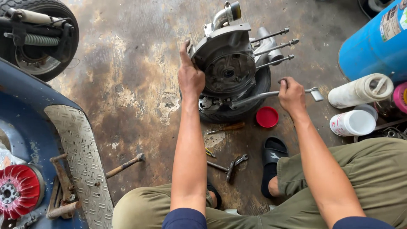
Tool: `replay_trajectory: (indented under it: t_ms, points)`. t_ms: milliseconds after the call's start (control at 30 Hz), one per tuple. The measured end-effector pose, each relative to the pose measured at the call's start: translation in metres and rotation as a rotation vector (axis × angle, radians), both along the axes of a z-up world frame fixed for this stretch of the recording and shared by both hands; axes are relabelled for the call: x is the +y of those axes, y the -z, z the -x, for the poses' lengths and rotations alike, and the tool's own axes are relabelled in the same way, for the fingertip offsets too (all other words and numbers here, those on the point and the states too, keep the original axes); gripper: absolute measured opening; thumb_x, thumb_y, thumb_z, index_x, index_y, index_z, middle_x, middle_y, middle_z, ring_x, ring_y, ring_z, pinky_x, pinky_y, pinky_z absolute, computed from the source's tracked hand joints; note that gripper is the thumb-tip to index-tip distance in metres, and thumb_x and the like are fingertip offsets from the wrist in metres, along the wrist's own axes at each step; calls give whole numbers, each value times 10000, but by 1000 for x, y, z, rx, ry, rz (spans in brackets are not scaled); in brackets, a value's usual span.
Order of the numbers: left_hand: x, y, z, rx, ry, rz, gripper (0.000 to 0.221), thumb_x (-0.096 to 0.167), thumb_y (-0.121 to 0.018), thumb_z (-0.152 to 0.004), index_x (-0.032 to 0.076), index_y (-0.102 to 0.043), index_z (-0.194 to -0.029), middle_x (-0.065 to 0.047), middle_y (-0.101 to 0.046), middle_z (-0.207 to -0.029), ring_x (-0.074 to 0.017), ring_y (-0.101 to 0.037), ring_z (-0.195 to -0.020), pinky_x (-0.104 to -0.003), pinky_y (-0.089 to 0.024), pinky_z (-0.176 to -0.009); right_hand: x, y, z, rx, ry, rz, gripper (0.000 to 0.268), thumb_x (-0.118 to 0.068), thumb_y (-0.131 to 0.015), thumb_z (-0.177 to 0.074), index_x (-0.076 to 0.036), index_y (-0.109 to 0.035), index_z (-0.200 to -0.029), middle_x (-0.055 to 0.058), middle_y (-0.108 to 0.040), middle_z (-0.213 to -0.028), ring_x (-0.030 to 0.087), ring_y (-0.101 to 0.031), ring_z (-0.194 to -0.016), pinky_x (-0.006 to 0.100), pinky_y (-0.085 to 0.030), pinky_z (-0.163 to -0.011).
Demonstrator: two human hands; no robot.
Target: The person sits on the workshop floor working on a scooter rear wheel with the brake drum and swingarm assembly. They use a wrench to loosen bolts on the hub, reposition the assembly, pick up a socket and hammer, and continue loosening and adjusting parts of the wheel hub by hand and with hand tools.
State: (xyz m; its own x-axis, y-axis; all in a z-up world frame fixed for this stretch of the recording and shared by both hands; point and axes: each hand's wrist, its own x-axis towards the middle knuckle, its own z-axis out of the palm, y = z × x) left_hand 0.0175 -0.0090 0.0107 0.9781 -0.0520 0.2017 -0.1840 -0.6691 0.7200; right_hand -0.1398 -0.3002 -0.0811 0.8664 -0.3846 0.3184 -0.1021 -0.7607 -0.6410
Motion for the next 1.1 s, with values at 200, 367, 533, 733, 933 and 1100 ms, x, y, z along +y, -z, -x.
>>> replay_trajectory:
  t_ms: [200, 367, 533, 733, 933, 1100]
  points:
    - [1, 17, -6, 15, 21, 12, 667, 45, -470, -1074, 444, -135, -1491, -122, -774, -900, -274, -753, -673, -461, -624, -509, -4, 19, 14, 223, 72, -188, 226, -121, -530, -1056, -20, -716, -1134, 123, -703, -856, 262, -619, -695, 403, -471, -631]
    - [0, 0, -3, 29, 7, 11, 660, 19, -435, -1063, 416, -155, -1510, -146, -759, -911, -291, -738, -668, -493, -580, -523, -15, 80, 18, 245, 41, -364, 251, -142, -517, -1059, -2, -712, -1133, 116, -684, -855, 229, -609, -714, 376, -488, -659]
    - [-2, -3, -1, 31, -9, 5, 673, -21, -447, -1024, 380, -194, -1502, -144, -768, -906, -340, -753, -723, -549, -600, -584, -14, 88, 21, 274, 76, -385, 255, -158, -525, -1042, -33, -737, -1109, 102, -675, -826, 229, -596, -720, 364, -485, -682]
    - [2, 5, 4, 11, 15, 4, 648, 33, -480, -1074, 385, -160, -1513, -77, -707, -734, -255, -692, -575, -465, -541, -439, -7, 23, 5, 153, 81, -166, 213, -139, -556, -1034, -54, -734, -1114, 110, -730, -892, 279, -660, -741, 410, -500, -662]
    - [6, 0, 9, -72, 2, 100, 641, 27, -405, -1024, 388, -263, -1534, -273, -704, -930, -518, -702, -756, -587, -534, -675, 7, -17, -20, -135, -102, 335, 182, -127, -546, -1077, -53, -711, -1091, 133, -713, -909, 370, -717, -884, 440, -514, -798]
    - [1, -3, 10, -99, 21, 92, 622, 32, -424, -1033, 360, -270, -1537, -282, -708, -903, -514, -702, -732, -559, -521, -655, 0, -8, -17, -136, -88, 286, 201, -154, -521, -1130, -65, -695, -1086, 116, -698, -911, 386, -699, -857, 445, -507, -753]
